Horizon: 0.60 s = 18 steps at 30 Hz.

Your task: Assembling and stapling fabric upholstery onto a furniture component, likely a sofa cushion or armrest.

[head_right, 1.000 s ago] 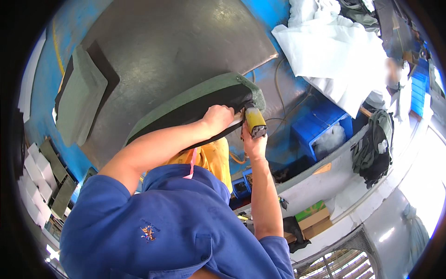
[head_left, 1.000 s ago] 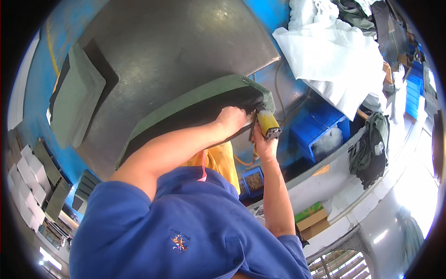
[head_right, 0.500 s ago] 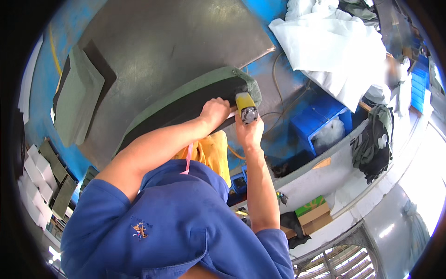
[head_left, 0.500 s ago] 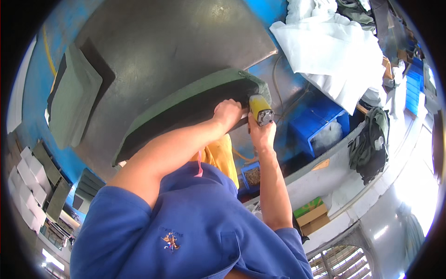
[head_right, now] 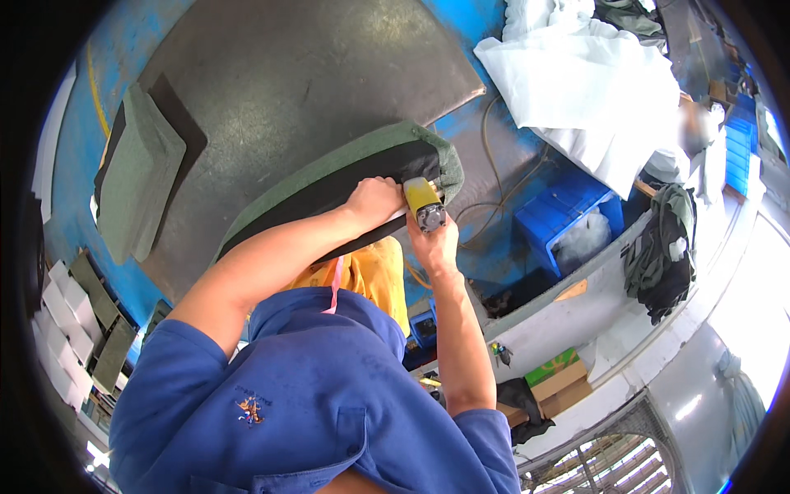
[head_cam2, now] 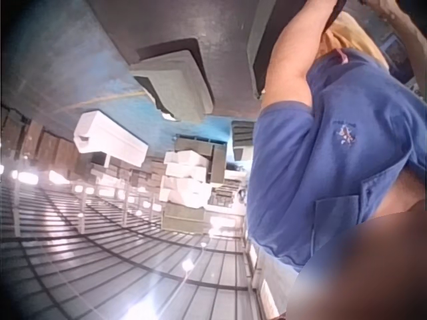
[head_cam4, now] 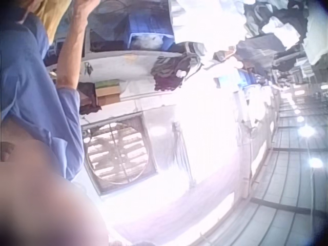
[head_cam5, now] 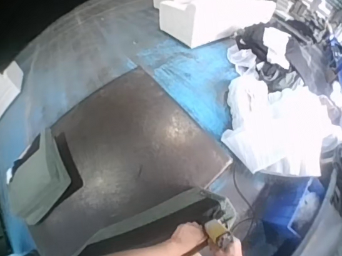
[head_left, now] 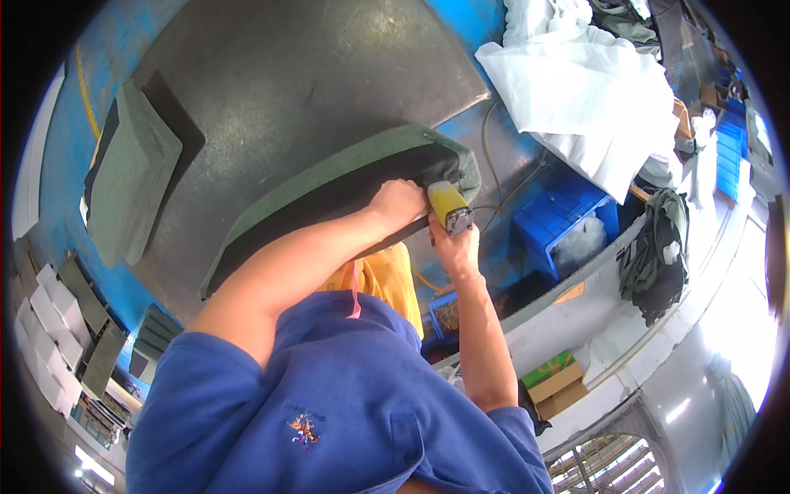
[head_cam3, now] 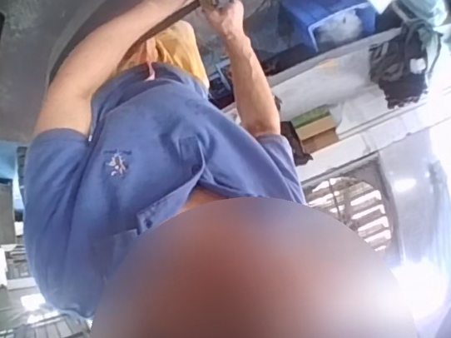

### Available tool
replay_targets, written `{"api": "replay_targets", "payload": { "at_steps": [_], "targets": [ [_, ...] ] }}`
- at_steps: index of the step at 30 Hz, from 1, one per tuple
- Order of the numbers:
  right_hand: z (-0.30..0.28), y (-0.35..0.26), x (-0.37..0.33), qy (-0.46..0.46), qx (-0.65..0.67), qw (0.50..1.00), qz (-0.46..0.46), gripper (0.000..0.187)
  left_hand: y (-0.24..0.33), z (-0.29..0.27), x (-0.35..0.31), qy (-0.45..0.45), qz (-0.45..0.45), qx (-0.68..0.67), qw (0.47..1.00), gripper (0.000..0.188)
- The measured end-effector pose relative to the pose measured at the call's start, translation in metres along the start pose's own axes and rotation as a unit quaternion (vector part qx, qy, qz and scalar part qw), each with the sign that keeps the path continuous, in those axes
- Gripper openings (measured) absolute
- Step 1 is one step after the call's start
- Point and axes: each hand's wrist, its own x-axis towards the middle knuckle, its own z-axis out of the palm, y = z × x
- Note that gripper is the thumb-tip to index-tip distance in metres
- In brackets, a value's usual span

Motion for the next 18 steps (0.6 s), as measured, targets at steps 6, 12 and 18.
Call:
{"api": "replay_targets", "payload": {
  "at_steps": [6,12,18],
  "targets": [
    [0.012,0.014,0.008,0.025,-0.018,0.999,-0.037,0.028,-0.047,-0.017,-0.063,0.099,-0.047,-0.023,0.994,0.031],
    [0.018,-0.024,0.013,0.025,0.041,0.998,0.035,0.025,-0.109,-0.028,-0.106,0.011,-0.003,-0.044,0.999,0.022],
    [0.023,0.002,0.024,0.072,0.018,0.997,-0.016,0.032,-0.088,-0.036,-0.1,-0.071,0.054,-0.053,0.995,0.02]
  ]
}}
